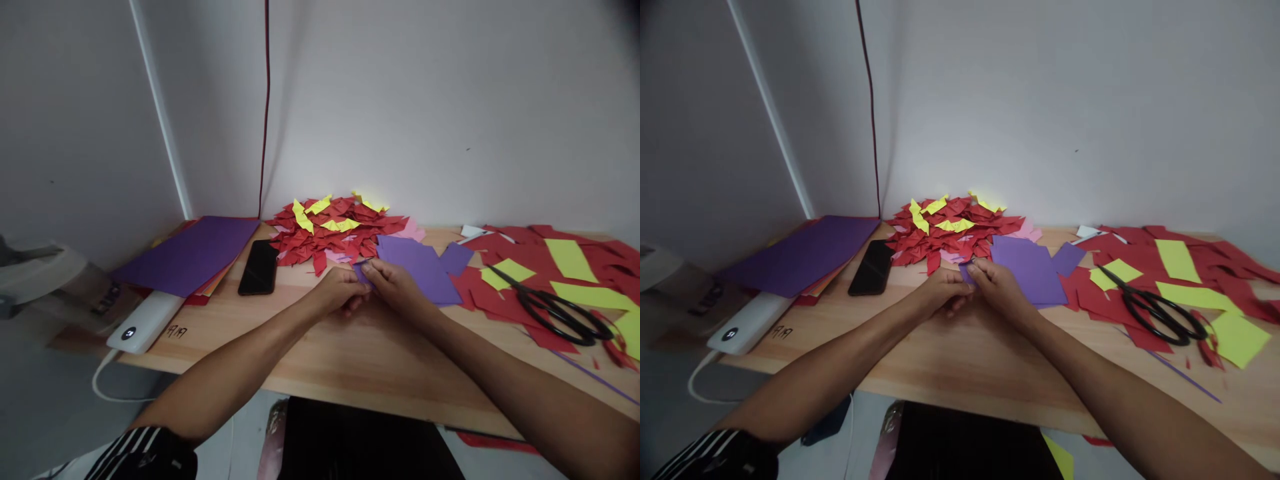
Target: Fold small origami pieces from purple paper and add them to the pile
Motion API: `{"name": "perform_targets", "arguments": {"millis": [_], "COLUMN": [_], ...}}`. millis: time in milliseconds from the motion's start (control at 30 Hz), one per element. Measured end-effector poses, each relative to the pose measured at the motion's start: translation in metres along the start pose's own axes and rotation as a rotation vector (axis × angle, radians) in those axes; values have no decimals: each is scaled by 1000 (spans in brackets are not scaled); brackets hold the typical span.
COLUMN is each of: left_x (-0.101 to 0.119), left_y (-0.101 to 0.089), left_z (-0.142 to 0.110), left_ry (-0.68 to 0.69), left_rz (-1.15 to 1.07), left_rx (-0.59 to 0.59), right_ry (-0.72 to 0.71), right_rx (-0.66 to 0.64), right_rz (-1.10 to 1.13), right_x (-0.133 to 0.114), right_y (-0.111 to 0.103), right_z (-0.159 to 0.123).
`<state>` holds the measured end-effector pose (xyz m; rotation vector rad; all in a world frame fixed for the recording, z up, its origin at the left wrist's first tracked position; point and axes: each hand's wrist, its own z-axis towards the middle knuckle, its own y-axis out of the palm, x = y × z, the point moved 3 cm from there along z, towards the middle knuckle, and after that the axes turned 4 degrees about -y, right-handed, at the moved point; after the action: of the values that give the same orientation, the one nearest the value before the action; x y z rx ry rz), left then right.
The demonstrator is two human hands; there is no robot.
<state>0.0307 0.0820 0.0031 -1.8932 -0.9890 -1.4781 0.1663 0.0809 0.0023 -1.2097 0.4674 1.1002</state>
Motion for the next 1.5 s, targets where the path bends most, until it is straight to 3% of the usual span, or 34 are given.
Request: {"name": "perform_targets", "arguments": {"millis": [300,500,567,800,933,1133,1367,1500], "left_x": [-2,-1,-1,2,1,4,2,-1], "left_y": [-3,-2,-3,-9,-8,-4,-7,-11], "left_z": [0,4,6,5,6,4,4,6], "left_ry": [60,-20,-32,160,88,12,73,62], "left_rz": [-67,-82,-88,39,-28,39,-60,-178], "left_rx": [160,55,68,151,130,59,133,104], "right_ry": [57,23,30,25,25,-37,-1,0], "right_rx": [-60,-52,-68,-122,-60,-45,19,18], "right_rz": [63,0,18,-11,-26,-43,0,20], "right_x": [-3,0,2,3,3,-3,-4,-1], "right_y": [-1,-3,-4,-3,-2,-3,-5,-5], "right_z": [0,0,0,0,1,0,-2,-3]}}
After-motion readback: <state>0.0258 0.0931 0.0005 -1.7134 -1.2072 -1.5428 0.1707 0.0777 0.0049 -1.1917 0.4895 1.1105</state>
